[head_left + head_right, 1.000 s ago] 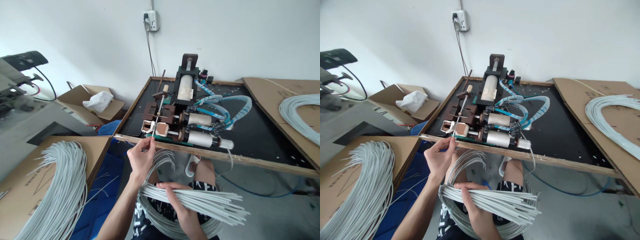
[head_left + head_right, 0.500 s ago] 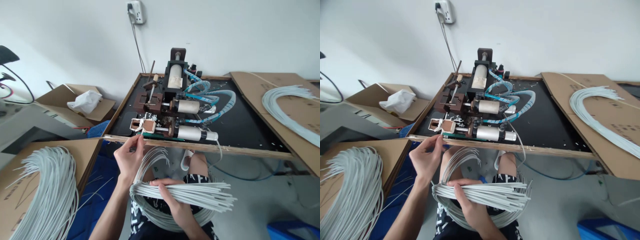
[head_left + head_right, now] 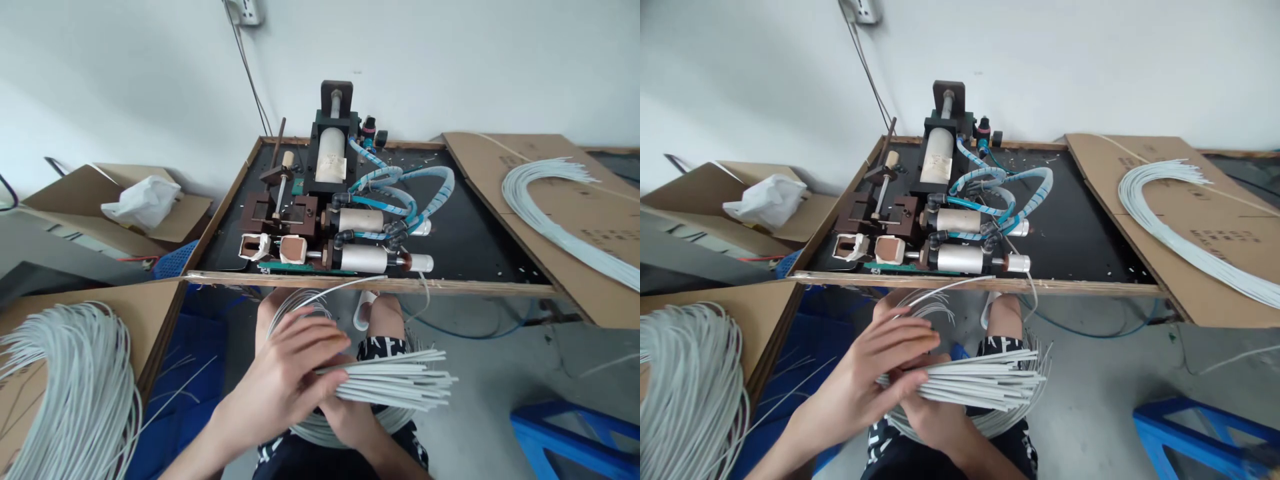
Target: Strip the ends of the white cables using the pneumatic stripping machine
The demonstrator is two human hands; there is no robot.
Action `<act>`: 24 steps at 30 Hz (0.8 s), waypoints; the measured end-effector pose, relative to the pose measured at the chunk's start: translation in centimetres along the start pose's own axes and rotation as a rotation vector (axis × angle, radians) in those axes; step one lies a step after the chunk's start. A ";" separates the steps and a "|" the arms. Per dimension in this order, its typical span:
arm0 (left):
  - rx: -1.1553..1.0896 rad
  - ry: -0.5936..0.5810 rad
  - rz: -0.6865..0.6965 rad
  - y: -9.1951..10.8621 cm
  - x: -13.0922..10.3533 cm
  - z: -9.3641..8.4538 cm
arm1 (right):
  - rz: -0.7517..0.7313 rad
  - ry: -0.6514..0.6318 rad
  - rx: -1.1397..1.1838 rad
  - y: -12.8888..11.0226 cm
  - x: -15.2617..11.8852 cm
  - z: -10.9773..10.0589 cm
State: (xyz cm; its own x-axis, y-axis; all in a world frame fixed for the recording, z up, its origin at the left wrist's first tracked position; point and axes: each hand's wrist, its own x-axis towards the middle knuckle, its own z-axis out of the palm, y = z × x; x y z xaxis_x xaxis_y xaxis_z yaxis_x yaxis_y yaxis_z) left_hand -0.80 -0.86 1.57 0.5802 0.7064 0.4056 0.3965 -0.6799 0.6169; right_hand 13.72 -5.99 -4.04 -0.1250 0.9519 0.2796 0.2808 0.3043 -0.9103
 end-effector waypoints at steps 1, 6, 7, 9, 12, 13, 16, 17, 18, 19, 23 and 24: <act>-0.042 -0.052 0.009 0.3 0.2 0.1 | -0.057 -0.013 -0.026 0.0 0.0 0.1; -0.157 -0.117 0.006 0.6 0.6 0.6 | -0.156 -0.053 -0.054 0.2 0.2 0.3; -0.170 -0.101 -0.006 0.5 0.7 0.7 | -0.155 -0.056 -0.056 0.4 0.1 0.3; -0.196 -0.052 -0.035 0.4 0.6 0.8 | -0.140 -0.070 -0.058 0.8 -0.2 0.3; -0.229 0.080 -0.113 0.2 0.3 1.1 | -0.025 0.016 0.002 1.4 -0.8 0.4; -0.239 0.141 -0.157 0.1 0.1 1.1 | 0.035 0.084 0.048 1.5 -1.0 0.4; -0.252 0.431 -0.336 -0.6 -0.5 1.2 | 0.222 0.156 0.200 1.2 -1.3 0.3; -0.242 0.556 -0.398 -1.0 -0.7 1.1 | 0.268 0.111 0.229 0.9 -1.2 0.1; -0.218 0.678 -0.450 -1.5 -0.8 0.9 | 0.305 0.056 0.250 0.7 -1.1 0.0; -0.181 0.779 -0.491 -2.0 -1.0 0.8 | 0.345 0.018 0.272 0.4 -1.0 -0.2; -0.025 0.888 -0.564 -3.9 -1.1 -0.2 | 0.369 -0.018 0.325 0.0 -0.7 -0.6; -0.010 0.865 -0.565 -4.2 -1.0 -0.4 | 0.362 -0.019 0.331 0.0 -0.6 -0.5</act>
State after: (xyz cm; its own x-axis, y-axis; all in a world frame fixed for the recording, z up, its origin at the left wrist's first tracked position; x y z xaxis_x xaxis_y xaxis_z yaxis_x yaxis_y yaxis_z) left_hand -3.32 1.32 -1.18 -0.4007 0.8250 0.3985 0.4441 -0.2055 0.8721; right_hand 14.31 -6.58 -4.01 -0.0939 0.9927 -0.0755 -0.0081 -0.0766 -0.9970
